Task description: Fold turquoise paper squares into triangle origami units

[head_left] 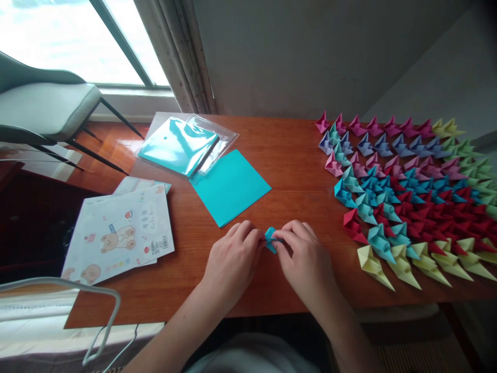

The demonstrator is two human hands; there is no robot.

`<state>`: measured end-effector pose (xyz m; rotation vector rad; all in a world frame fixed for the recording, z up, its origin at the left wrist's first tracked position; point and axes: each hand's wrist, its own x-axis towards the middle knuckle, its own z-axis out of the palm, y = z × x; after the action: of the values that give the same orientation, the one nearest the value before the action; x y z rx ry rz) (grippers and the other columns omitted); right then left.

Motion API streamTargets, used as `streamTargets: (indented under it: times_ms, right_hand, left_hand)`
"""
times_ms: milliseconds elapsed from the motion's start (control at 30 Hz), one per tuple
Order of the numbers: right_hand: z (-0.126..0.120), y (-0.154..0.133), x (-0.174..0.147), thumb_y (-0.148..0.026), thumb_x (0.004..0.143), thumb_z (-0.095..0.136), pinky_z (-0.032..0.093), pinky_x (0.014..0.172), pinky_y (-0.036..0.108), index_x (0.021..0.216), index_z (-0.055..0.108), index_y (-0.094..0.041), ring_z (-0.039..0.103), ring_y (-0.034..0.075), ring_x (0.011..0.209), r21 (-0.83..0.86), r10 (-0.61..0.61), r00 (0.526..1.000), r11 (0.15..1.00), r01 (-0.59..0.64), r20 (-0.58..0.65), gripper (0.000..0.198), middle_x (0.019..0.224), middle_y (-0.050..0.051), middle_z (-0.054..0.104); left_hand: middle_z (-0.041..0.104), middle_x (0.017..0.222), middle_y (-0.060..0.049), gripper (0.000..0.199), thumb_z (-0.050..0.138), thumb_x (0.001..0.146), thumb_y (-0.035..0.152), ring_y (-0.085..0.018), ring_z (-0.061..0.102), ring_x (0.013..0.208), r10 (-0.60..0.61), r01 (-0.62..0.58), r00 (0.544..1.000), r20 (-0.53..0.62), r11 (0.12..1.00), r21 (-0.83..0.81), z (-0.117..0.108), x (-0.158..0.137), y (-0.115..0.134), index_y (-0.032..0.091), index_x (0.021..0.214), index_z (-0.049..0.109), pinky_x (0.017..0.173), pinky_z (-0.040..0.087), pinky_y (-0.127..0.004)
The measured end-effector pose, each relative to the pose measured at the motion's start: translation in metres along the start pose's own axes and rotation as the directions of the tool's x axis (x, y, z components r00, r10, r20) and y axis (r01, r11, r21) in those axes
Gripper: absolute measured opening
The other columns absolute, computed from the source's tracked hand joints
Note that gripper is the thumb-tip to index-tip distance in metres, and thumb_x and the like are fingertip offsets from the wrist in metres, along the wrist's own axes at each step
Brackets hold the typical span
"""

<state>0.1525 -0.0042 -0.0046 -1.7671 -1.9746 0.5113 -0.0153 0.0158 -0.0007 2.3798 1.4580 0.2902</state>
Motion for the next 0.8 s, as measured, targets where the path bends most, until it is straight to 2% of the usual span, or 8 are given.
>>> streamTargets:
  times_ms: [100, 300, 567, 800]
  right_hand:
    - [-0.001, 0.002, 0.001, -0.016, 0.091, 0.062, 0.047, 0.076, 0.034, 0.087, 0.069, -0.023, 0.059, 0.022, 0.087, 0.017, -0.001, 1.0, 1.0, 0.001, 0.015, 0.011, 0.089, 0.004, 0.064]
    - [-0.007, 0.016, -0.002, -0.022, 0.095, 0.059, 0.05, 0.075, 0.03, 0.097, 0.071, -0.024, 0.065, 0.02, 0.086, 0.163, -0.019, 0.999, 0.987, 0.012, 0.042, 0.012, 0.094, 0.004, 0.068]
    - [0.0, 0.004, -0.004, -0.026, 0.098, 0.059, 0.041, 0.068, 0.031, 0.082, 0.065, -0.022, 0.063, 0.021, 0.081, -0.07, 0.049, 0.997, 0.996, -0.054, -0.06, 0.017, 0.083, 0.003, 0.068]
    - [0.002, 0.0, -0.004, -0.024, 0.096, 0.062, 0.039, 0.068, 0.031, 0.092, 0.062, -0.021, 0.063, 0.021, 0.078, -0.072, 0.085, 0.994, 0.993, -0.089, -0.067, 0.006, 0.084, 0.003, 0.07]
  left_hand:
    - [0.063, 0.093, -0.003, 0.02, 0.046, 0.103, 0.028, -0.02, 0.061, 0.09, 0.003, -0.003, 1.0, -0.015, 1.0, 0.008, 0.0, -0.001, -0.001, 0.021, 0.095, 0.063, 0.073, 0.047, -0.03]
    - [0.063, 0.092, -0.004, 0.02, 0.045, 0.103, 0.024, -0.02, 0.061, 0.089, 0.008, -0.007, 1.0, -0.023, 0.997, 0.071, 0.003, 0.0, 0.001, 0.021, 0.095, 0.063, 0.069, 0.045, -0.031]
    - [0.063, 0.093, -0.004, 0.02, 0.047, 0.102, 0.029, -0.022, 0.062, 0.09, -0.068, 0.067, 0.998, 0.013, 0.996, 0.065, -0.001, 0.006, 0.007, 0.021, 0.091, 0.061, 0.066, 0.044, -0.033]
    - [0.064, 0.088, -0.003, 0.02, 0.049, 0.101, 0.032, -0.02, 0.063, 0.081, -0.078, 0.077, 0.997, 0.002, 0.988, 0.133, -0.003, 0.013, 0.012, 0.022, 0.086, 0.057, 0.057, 0.036, -0.03]
